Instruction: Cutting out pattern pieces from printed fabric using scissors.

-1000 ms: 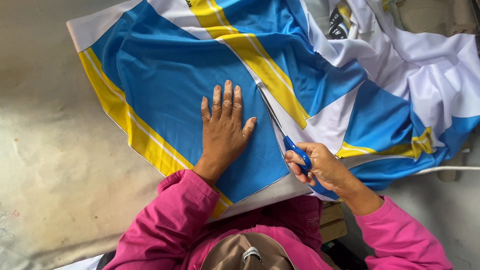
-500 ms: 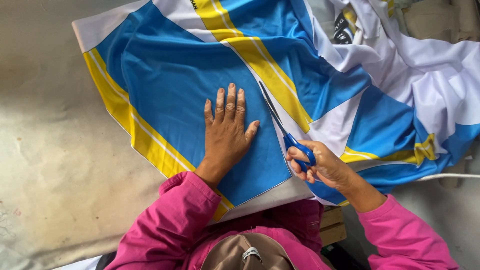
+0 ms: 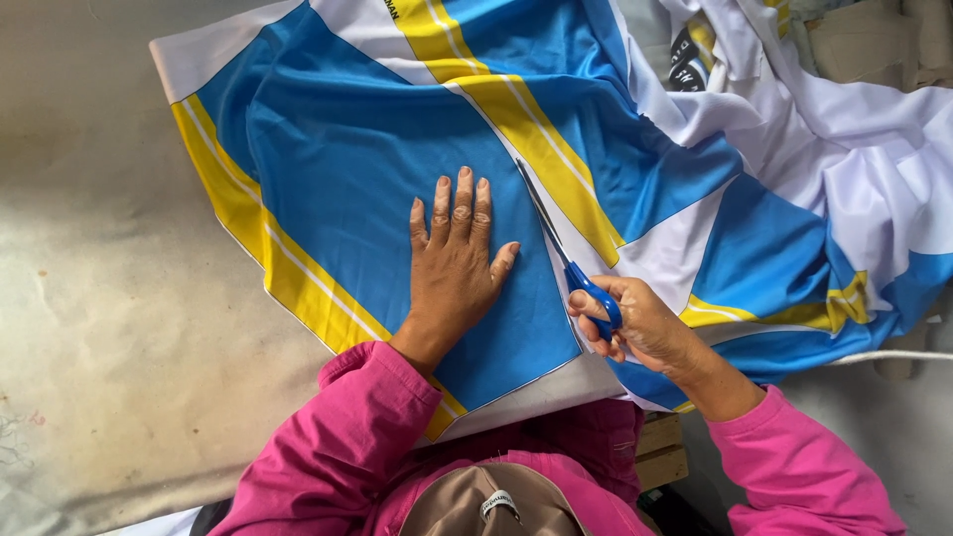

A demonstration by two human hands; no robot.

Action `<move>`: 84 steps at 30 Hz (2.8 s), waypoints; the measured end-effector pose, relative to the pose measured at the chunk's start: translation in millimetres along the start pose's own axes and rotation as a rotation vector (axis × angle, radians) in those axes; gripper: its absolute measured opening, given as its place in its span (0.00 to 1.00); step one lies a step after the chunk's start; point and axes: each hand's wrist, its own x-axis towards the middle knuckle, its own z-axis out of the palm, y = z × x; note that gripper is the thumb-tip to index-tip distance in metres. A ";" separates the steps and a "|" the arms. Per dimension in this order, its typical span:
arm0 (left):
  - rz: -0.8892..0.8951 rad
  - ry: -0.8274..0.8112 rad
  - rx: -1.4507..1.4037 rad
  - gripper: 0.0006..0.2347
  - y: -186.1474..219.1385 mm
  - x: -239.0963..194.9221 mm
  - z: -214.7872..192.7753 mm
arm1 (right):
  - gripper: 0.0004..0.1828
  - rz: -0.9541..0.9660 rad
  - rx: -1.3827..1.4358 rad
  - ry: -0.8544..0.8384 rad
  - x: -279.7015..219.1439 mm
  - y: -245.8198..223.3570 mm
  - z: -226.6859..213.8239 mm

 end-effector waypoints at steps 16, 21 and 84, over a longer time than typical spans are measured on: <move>0.004 -0.010 -0.002 0.28 -0.5 0.6 -0.9 | 0.14 -0.018 -0.008 -0.029 7.5 -3.5 -8.9; 0.004 -0.010 0.001 0.28 -1.1 0.4 0.0 | 0.16 -0.016 -0.032 -0.056 12.9 -11.7 -7.7; -0.311 0.597 -0.116 0.25 -95.9 76.1 -34.8 | 0.19 -0.678 -0.811 0.971 104.9 -105.2 -202.7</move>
